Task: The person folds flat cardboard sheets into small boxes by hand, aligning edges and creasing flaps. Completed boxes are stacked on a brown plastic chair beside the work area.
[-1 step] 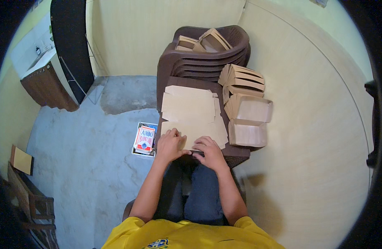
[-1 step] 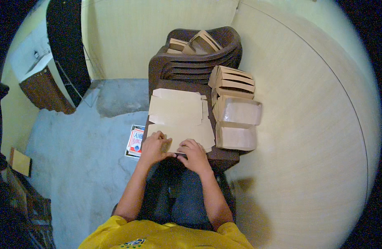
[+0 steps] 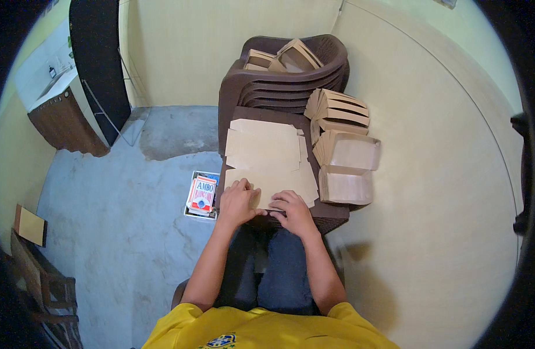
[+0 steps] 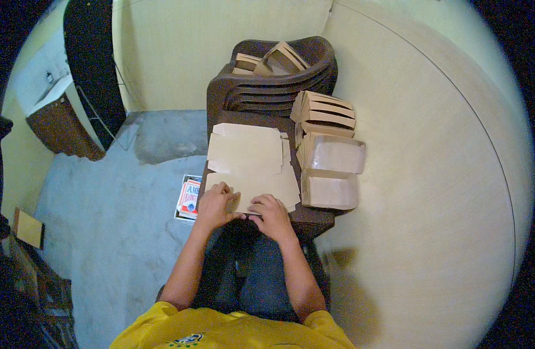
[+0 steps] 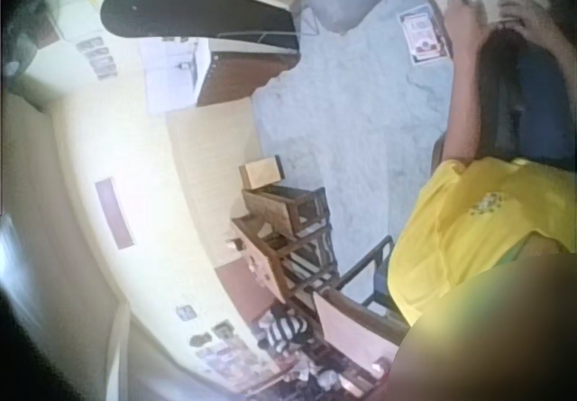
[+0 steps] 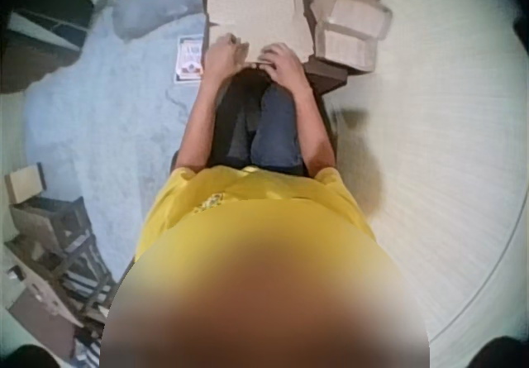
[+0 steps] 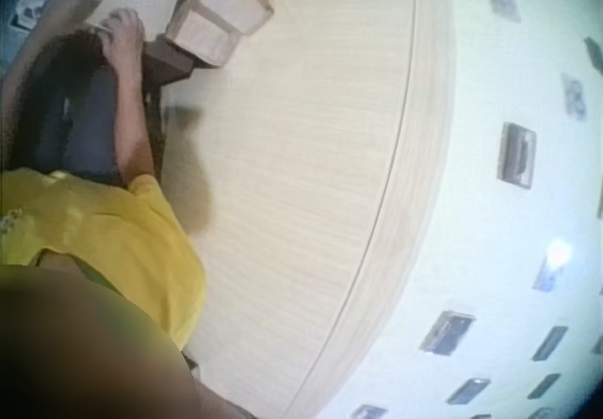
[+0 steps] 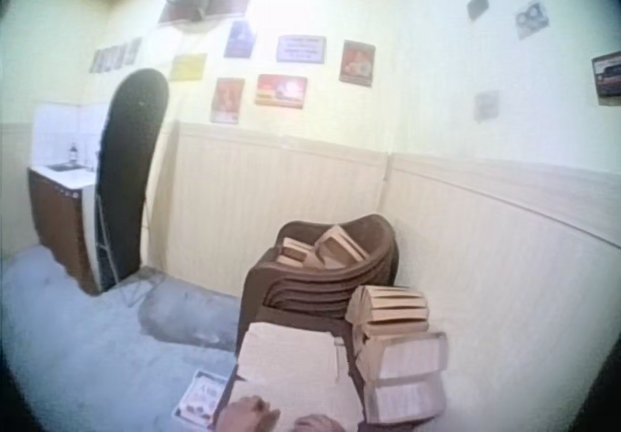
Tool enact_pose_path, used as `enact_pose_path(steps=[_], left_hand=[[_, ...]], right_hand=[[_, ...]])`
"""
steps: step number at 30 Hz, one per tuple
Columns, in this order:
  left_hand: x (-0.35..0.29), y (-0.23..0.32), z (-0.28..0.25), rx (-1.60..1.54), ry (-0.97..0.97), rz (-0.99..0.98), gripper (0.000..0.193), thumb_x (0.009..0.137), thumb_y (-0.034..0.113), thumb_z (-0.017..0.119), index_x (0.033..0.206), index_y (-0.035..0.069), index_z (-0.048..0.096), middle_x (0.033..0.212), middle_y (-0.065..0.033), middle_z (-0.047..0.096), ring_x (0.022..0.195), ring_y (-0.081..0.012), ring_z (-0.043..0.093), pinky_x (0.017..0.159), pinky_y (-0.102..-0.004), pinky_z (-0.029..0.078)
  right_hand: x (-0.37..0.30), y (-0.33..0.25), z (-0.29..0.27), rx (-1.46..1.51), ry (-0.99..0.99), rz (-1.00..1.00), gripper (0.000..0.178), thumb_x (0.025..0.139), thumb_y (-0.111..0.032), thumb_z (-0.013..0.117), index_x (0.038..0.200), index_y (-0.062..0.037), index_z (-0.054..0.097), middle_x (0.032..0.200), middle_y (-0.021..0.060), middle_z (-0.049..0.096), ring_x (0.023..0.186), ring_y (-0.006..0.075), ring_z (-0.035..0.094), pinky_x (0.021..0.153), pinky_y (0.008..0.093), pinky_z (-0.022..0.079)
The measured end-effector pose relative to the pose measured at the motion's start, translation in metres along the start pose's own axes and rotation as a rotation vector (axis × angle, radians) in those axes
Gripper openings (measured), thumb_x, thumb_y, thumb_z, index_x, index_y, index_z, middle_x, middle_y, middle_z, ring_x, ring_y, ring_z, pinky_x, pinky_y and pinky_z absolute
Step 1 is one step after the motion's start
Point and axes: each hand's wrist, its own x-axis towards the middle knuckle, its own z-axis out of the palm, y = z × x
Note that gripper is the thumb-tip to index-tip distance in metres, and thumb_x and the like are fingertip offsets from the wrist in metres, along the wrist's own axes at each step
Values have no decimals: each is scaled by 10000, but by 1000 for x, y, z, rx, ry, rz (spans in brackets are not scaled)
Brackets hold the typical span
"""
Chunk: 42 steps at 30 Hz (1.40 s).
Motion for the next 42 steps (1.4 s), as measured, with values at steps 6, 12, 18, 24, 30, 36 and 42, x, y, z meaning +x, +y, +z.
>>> enact_pose_path(steps=[6,12,18,24,30,36,42], left_hand=[[10,-17,5,-95,45,143,345,832,385,894,1085,154,849,1105,-41,687,1091,-277,670,925,-458,558],[5,-26,9,-105,92,251,326,863,399,864,1071,150,844,1104,-25,689,1065,-261,665,906,-453,553],[5,-27,13,20,64,269,319,910,406,823,1088,141,829,1136,-33,721,1092,-277,663,911,-444,565],[4,-28,5,64,92,362,313,926,359,803,1129,121,797,1164,-53,727,1140,-284,662,925,-439,564],[0,-41,-8,-87,1,378,301,924,249,790,1180,90,779,1231,-72,749,1195,-293,683,995,-433,568],[-2,-36,-10,-26,-42,306,299,938,138,704,1226,99,772,1197,-88,753,1173,-307,692,986,-431,584],[3,-8,1,168,42,270,313,916,85,638,1205,91,758,1177,-78,710,1159,-303,668,932,-477,571]], right_hand=[[16,28,-4,50,63,-78,294,851,-206,869,1102,-64,816,1211,78,755,1232,304,654,1058,444,536],[12,27,0,-8,98,-110,312,844,-255,883,1099,-85,824,1215,58,745,1225,293,651,1040,449,535],[12,28,0,7,98,-90,337,839,-283,888,1123,-113,823,1243,47,731,1236,287,644,1044,467,523],[12,24,-2,-58,66,-80,394,869,-331,870,1196,-118,809,1336,66,710,1292,303,626,1080,481,506],[3,27,-1,-53,79,-94,441,882,-359,862,1246,-117,796,1413,83,691,1333,317,610,1100,482,499],[10,26,-4,2,114,-90,322,888,-243,847,1160,-78,798,1289,97,717,1242,333,636,1065,470,511],[19,14,2,-218,117,-30,153,969,-213,726,1056,-93,764,1098,66,680,1128,302,644,945,468,517]])
